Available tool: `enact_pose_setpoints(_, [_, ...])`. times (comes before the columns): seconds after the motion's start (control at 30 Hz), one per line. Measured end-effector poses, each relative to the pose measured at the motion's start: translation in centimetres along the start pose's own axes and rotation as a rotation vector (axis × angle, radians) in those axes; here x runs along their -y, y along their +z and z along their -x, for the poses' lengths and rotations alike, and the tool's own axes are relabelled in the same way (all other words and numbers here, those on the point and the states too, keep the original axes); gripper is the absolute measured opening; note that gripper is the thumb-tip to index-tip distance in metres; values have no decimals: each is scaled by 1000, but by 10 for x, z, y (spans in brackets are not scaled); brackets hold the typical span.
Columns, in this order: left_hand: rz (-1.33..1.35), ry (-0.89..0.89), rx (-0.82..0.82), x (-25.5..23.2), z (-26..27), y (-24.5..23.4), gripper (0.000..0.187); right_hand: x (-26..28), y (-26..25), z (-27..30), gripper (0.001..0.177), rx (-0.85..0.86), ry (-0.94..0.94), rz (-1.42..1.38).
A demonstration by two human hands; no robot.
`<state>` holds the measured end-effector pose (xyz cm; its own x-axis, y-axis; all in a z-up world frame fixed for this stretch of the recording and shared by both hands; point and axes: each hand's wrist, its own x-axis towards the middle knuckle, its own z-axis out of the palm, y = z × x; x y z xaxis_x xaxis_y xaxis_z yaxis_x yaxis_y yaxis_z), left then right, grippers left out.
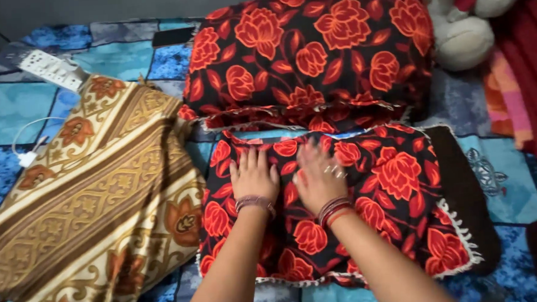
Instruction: Folding a red and black floral patterned fabric on a bed.
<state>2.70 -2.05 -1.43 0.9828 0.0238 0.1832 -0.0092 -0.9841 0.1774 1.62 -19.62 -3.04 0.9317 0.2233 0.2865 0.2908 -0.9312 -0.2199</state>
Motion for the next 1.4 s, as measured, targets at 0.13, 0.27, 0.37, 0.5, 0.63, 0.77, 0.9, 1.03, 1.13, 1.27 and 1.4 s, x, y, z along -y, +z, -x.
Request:
enact_pose_setpoints(0.13, [27, 29, 36, 20, -1, -8, 62, 9, -1, -1, 63, 119, -4, -31])
enact_pose_setpoints(0.27, [-35, -77, -30, 36, -15, -37, 62, 27, -37, -25, 66, 3, 99, -77])
enact_pose_setpoints(0.37, [-56, -143, -143, 53, -9, -20, 62, 47, -34, -26, 68, -358, 6, -162])
enact_pose_setpoints(0.5, [-33, -169, 54, 59, 3, -6, 62, 57, 24, -3, 60, 101, -83, -112])
enact_pose_setpoints(0.63, [-63, -207, 182, 39, -7, -49, 61, 54, -1, -18, 59, 277, -60, -102])
enact_pose_setpoints(0.77, [-15, -65, -122, 6, -25, -72, 66, 39, -44, -36, 66, -375, -130, -153])
enact_pose_setpoints(0.9, [13, 131, -367, -14, -21, -64, 72, 17, -41, -20, 67, -378, -100, -93])
enact_pose_setpoints(1.03, [-45, 94, 219, 1, -1, -6, 62, -28, 18, 8, 59, 150, 43, -111])
enact_pose_setpoints(1.13, [-67, 44, 216, -7, 5, -30, 60, -16, 5, 4, 59, 160, 91, -99])
enact_pose_setpoints(1.27, [18, 101, -27, 2, 3, -29, 61, 22, -45, -13, 67, -301, 119, -242])
enact_pose_setpoints(1.4, [10, 168, -398, 3, 16, -29, 70, 53, -46, -7, 65, -607, -29, -301])
